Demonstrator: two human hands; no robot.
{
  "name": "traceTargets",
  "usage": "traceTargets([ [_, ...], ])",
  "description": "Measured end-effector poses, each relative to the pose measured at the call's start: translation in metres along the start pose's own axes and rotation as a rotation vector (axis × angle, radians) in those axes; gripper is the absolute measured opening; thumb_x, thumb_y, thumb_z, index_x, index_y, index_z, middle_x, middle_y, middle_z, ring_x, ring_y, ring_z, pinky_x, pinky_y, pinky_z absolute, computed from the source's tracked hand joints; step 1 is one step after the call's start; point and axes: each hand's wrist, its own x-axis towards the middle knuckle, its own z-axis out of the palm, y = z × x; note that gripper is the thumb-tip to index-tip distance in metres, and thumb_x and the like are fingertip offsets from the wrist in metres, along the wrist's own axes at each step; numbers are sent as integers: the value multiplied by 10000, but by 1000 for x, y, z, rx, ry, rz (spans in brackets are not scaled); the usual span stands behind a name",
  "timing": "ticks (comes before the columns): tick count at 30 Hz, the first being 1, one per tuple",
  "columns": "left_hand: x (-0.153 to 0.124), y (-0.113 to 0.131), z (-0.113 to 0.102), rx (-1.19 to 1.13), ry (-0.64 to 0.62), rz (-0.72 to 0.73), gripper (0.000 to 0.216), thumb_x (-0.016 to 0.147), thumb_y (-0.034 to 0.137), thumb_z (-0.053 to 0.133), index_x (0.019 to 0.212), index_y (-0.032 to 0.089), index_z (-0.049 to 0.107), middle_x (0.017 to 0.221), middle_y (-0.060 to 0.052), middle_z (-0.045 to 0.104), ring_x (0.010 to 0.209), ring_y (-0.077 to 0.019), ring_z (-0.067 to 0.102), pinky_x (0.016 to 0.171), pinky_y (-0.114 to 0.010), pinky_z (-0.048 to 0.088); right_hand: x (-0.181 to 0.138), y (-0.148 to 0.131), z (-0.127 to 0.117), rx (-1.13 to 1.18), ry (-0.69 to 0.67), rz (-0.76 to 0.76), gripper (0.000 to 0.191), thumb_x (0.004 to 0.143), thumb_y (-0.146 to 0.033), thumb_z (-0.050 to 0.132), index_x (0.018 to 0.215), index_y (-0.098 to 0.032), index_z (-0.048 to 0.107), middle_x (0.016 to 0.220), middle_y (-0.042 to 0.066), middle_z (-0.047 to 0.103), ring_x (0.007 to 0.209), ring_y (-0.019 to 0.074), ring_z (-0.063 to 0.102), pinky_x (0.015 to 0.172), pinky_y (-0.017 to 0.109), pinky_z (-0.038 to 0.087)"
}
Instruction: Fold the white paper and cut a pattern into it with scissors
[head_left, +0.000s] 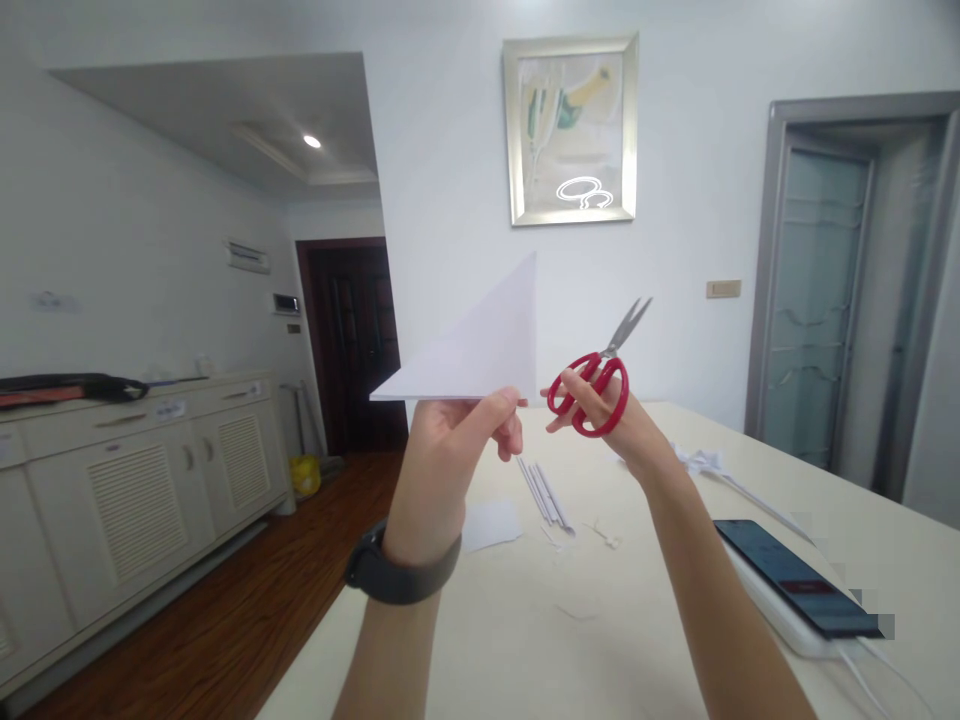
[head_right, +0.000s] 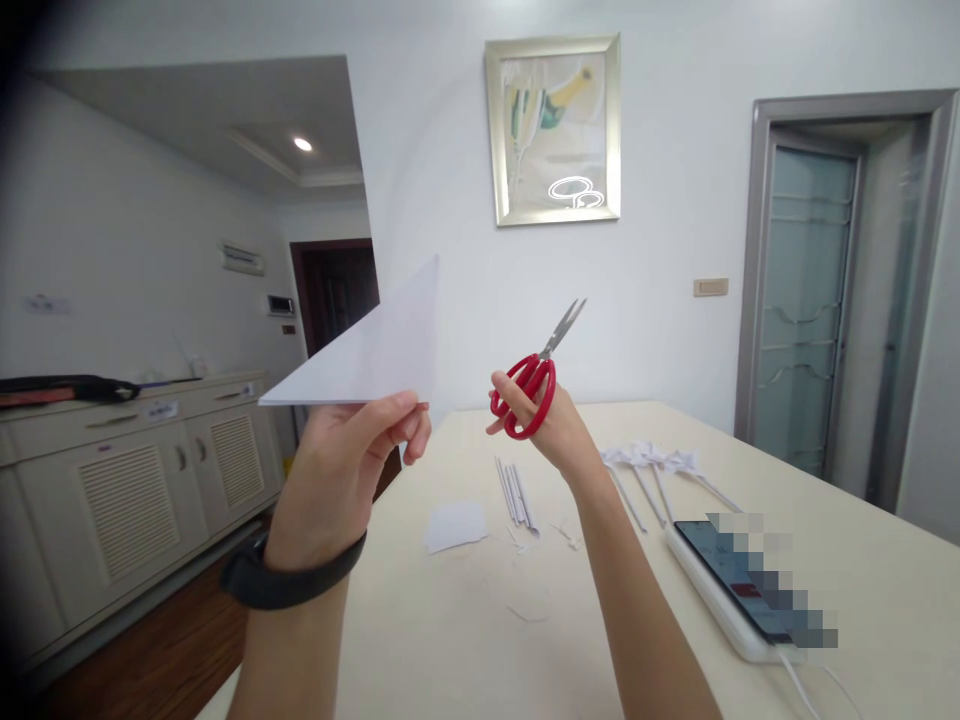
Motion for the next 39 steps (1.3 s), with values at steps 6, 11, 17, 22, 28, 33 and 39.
traceTargets([
  [6, 0, 0, 2, 70, 63, 41, 240, 792, 178, 614, 555, 173, 573, 509, 40, 506, 487, -92, 449, 527, -250, 385, 1, 12, -21, -144, -59, 51, 270, 775, -401, 653, 666, -161, 593, 590, 4, 582, 520, 131, 487, 484, 254, 342],
  [11, -2, 3, 2, 44, 76, 58, 262, 808, 183, 608, 552, 180, 548, 512, 39, 506, 493, -99, 456, 543, -260, 393, -8, -11, -20, -75, -130, 36, 158, 800, -318, 628, 814, -161, 615, 713, 21, 604, 624, 149, 543, 516, 254, 392],
  [17, -5, 6, 6, -23, 93, 139, 311, 836, 141, 562, 532, 185, 512, 511, 46, 478, 514, -98, 468, 562, -261, 394, -22, -37, 5, 83, -126, -82, 120, 845, -308, 603, 849, -195, 564, 739, -18, 579, 665, 128, 592, 596, 237, 462],
  [22, -7, 8, 6, -67, 122, 164, 285, 842, 141, 552, 563, 186, 519, 517, 47, 485, 522, -102, 488, 588, -262, 422, -37, -57, 19, 246, -189, -93, 261, 873, -353, 580, 687, -185, 505, 666, -27, 485, 603, 109, 508, 563, 221, 464],
  [28, -11, 10, 7, 24, 10, 121, 238, 847, 146, 534, 614, 182, 567, 571, 28, 550, 574, -117, 536, 604, -258, 461, -44, -67, 22, 362, -164, -104, 167, 854, -236, 598, 704, -191, 540, 691, -18, 553, 655, 126, 535, 649, 253, 462],
  [33, -13, 10, 8, 98, -83, 81, 185, 860, 169, 527, 683, 188, 576, 615, 28, 559, 619, -121, 551, 633, -249, 469, -45, -65, 23, 405, -152, -127, 155, 827, -151, 601, 692, -197, 541, 653, -20, 567, 630, 133, 559, 634, 261, 459],
  [39, -14, 8, 9, 158, -88, 63, 238, 869, 221, 527, 635, 188, 555, 628, 19, 573, 606, -123, 541, 629, -260, 455, -45, -64, 24, 388, -150, -162, 171, 832, -155, 593, 676, -197, 537, 618, -35, 530, 574, 112, 538, 588, 238, 463],
])
